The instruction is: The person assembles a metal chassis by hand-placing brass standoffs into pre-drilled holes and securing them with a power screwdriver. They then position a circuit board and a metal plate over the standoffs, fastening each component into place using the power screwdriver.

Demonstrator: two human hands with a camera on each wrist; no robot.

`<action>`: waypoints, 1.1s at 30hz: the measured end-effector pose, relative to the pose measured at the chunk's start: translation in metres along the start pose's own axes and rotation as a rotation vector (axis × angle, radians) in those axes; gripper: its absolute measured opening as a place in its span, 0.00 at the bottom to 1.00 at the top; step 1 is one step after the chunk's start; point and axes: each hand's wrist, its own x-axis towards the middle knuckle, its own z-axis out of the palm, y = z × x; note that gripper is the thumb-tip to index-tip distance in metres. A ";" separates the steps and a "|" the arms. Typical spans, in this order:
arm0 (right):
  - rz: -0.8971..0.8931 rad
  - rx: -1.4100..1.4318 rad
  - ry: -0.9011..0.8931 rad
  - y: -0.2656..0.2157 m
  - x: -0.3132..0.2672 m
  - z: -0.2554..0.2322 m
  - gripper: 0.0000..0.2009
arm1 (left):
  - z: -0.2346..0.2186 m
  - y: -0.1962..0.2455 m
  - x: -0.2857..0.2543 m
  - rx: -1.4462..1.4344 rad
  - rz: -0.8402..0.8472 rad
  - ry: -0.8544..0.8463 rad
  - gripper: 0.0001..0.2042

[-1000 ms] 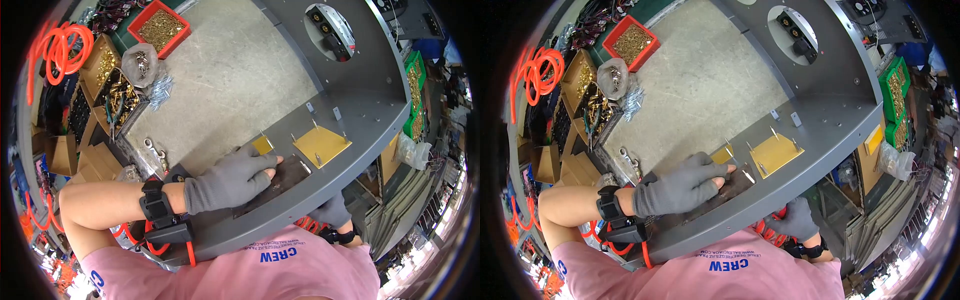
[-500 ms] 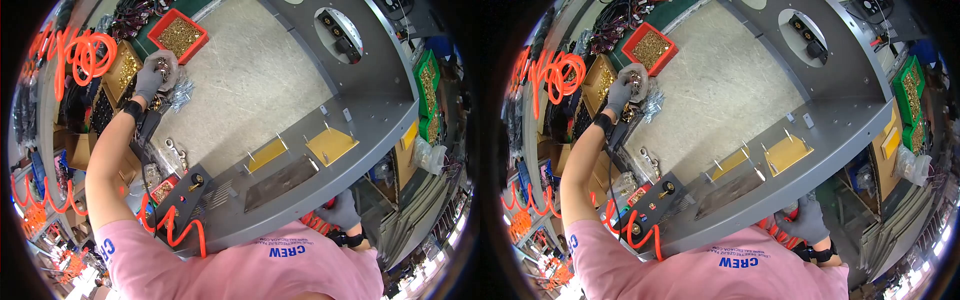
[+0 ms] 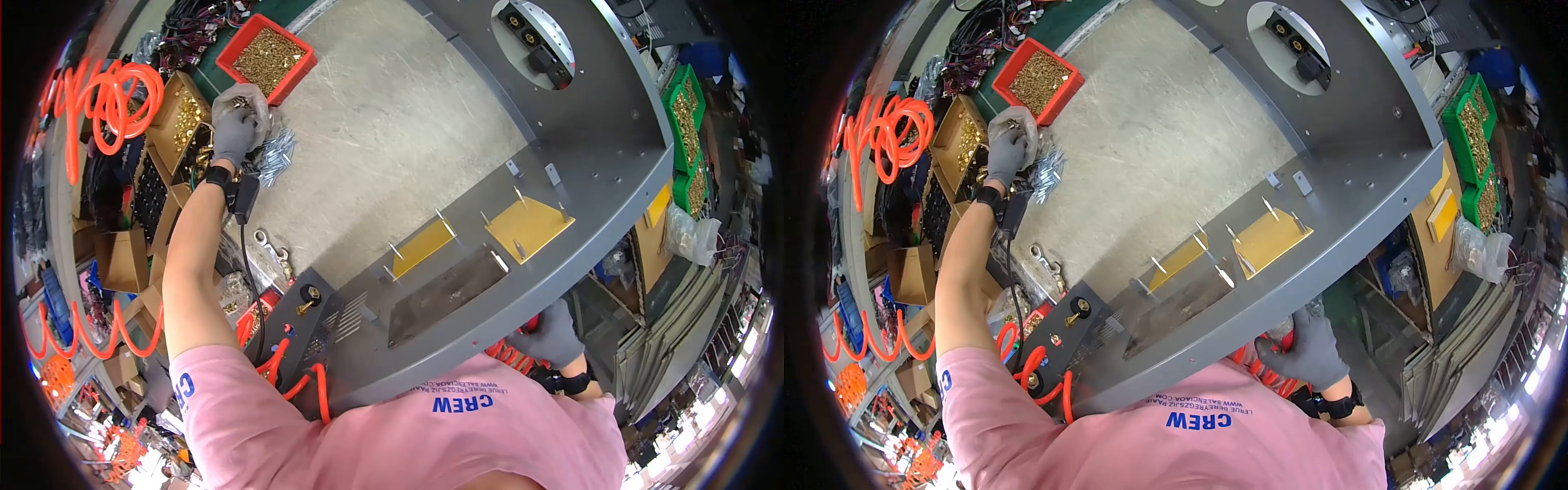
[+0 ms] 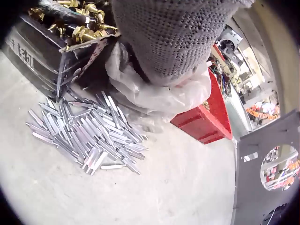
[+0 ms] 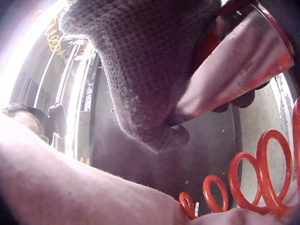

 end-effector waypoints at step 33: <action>-0.109 -0.043 0.050 -0.006 0.002 -0.001 0.29 | -0.072 0.272 -0.136 -0.375 0.992 -0.443 0.10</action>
